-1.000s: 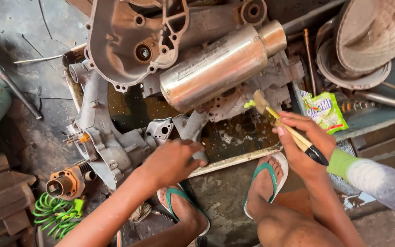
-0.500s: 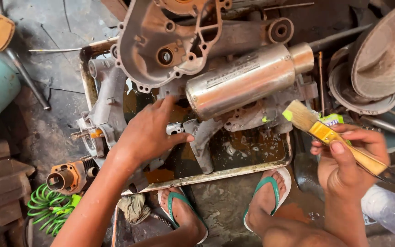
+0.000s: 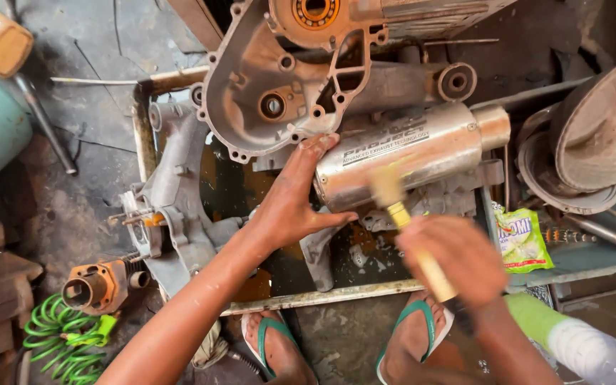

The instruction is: Cleaning a motorcycle muffler using a brush, liquid, and a cloth to prepare it for polishing.

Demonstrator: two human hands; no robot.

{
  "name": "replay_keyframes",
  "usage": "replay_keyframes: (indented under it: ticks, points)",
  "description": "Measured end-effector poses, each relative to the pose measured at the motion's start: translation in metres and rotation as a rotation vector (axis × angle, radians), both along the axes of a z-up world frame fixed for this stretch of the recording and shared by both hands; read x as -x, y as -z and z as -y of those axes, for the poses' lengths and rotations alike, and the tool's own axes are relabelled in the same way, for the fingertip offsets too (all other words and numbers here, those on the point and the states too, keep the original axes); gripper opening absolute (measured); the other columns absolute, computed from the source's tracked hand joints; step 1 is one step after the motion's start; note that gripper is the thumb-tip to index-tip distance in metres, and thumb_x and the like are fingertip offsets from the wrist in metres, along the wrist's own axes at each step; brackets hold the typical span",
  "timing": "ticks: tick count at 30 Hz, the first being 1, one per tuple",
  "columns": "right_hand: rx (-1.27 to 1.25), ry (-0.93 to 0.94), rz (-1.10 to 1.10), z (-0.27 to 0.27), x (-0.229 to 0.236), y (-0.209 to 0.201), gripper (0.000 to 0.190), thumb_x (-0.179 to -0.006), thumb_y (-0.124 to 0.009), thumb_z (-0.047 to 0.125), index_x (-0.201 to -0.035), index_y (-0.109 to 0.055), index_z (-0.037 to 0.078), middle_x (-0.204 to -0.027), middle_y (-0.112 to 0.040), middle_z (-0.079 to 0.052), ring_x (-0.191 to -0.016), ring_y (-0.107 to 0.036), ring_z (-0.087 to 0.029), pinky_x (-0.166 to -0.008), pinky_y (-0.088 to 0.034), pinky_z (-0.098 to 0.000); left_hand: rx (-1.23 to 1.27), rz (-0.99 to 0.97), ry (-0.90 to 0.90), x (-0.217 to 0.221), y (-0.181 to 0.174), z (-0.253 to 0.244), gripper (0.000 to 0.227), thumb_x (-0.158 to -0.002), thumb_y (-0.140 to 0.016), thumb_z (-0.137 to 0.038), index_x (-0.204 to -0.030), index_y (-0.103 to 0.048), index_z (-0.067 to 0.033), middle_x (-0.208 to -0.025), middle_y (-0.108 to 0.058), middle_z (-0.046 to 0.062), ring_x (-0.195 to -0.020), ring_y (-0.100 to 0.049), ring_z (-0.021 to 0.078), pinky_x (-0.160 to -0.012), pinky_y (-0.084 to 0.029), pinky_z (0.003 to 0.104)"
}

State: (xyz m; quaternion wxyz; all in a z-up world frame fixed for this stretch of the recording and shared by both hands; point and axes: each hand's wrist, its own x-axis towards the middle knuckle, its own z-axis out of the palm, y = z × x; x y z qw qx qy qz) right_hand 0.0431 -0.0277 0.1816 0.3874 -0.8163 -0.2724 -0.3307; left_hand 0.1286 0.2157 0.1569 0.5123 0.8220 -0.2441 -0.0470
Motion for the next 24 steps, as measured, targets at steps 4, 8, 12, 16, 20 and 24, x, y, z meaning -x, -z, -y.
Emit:
replay_keyframes:
  ticks: [4, 8, 12, 16, 20, 24]
  points:
    - [0.224, -0.102, -0.142, 0.007, 0.004, -0.028, 0.014, -0.094, -0.069, 0.008, -0.103, -0.072, -0.003, -0.105, -0.072, -0.018, -0.098, -0.073, -0.036, -0.089, -0.062, -0.0434, -0.056, 0.055, 0.045, 0.006, 0.006, -0.003, 0.102, -0.081, -0.093, -0.034, -0.157, -0.03, -0.007, -0.158, -0.041, 0.018, -0.151, -0.038, 0.0369, -0.125, -0.033, 0.05]
    - [0.267, 0.178, 0.054, 0.011, 0.002, -0.016, 0.011, -0.088, -0.08, -0.011, -0.087, -0.071, -0.003, -0.089, -0.07, -0.019, -0.079, -0.069, -0.032, -0.076, -0.06, -0.0448, -0.073, 0.059, 0.008, 0.012, 0.004, -0.001, 0.1, -0.086, -0.09, -0.033, -0.159, -0.027, -0.0095, -0.162, -0.037, 0.018, -0.153, -0.036, 0.0398, -0.123, -0.035, 0.054]
    - [0.267, -0.108, -0.179, -0.015, 0.009, -0.036, 0.018, -0.091, -0.076, 0.003, -0.108, -0.073, -0.002, -0.107, -0.07, -0.017, -0.092, -0.069, -0.035, -0.085, -0.06, -0.0428, -0.053, 0.089, -0.006, 0.013, 0.005, 0.0, 0.1, -0.083, -0.093, -0.03, -0.158, -0.03, -0.0059, -0.16, -0.04, 0.019, -0.151, -0.039, 0.0376, -0.125, -0.034, 0.05]
    - [0.312, -0.062, -0.178, 0.006, 0.011, -0.023, 0.018, -0.093, -0.075, 0.011, -0.111, -0.077, 0.005, -0.111, -0.071, -0.01, -0.099, -0.067, -0.029, -0.091, -0.057, -0.0382, -0.042, 0.063, -0.012, 0.013, 0.005, 0.0, 0.102, -0.082, -0.093, -0.028, -0.159, -0.029, -0.0084, -0.161, -0.04, 0.017, -0.152, -0.038, 0.0371, -0.126, -0.033, 0.049]
    - [0.074, 0.229, -0.258, 0.024, 0.01, -0.013, 0.007, -0.097, -0.075, -0.002, -0.104, -0.073, -0.004, -0.104, -0.072, -0.023, -0.096, -0.071, -0.032, -0.091, -0.056, -0.0397, -0.054, 0.099, -0.012, 0.015, 0.01, 0.0, 0.099, -0.087, -0.09, -0.035, -0.16, -0.028, -0.0098, -0.162, -0.037, 0.019, -0.155, -0.035, 0.0396, -0.125, -0.033, 0.055]
    - [0.003, 0.207, -1.034, 0.011, 0.02, 0.021, 0.012, -0.083, -0.076, 0.027, -0.088, -0.085, 0.021, -0.1, -0.082, -0.004, -0.112, -0.072, -0.017, -0.103, -0.046, -0.029, -0.051, 0.091, -0.031, 0.015, 0.012, 0.001, 0.1, -0.085, -0.091, -0.035, -0.159, -0.03, -0.0088, -0.161, -0.039, 0.017, -0.152, -0.038, 0.0376, -0.126, -0.034, 0.052]
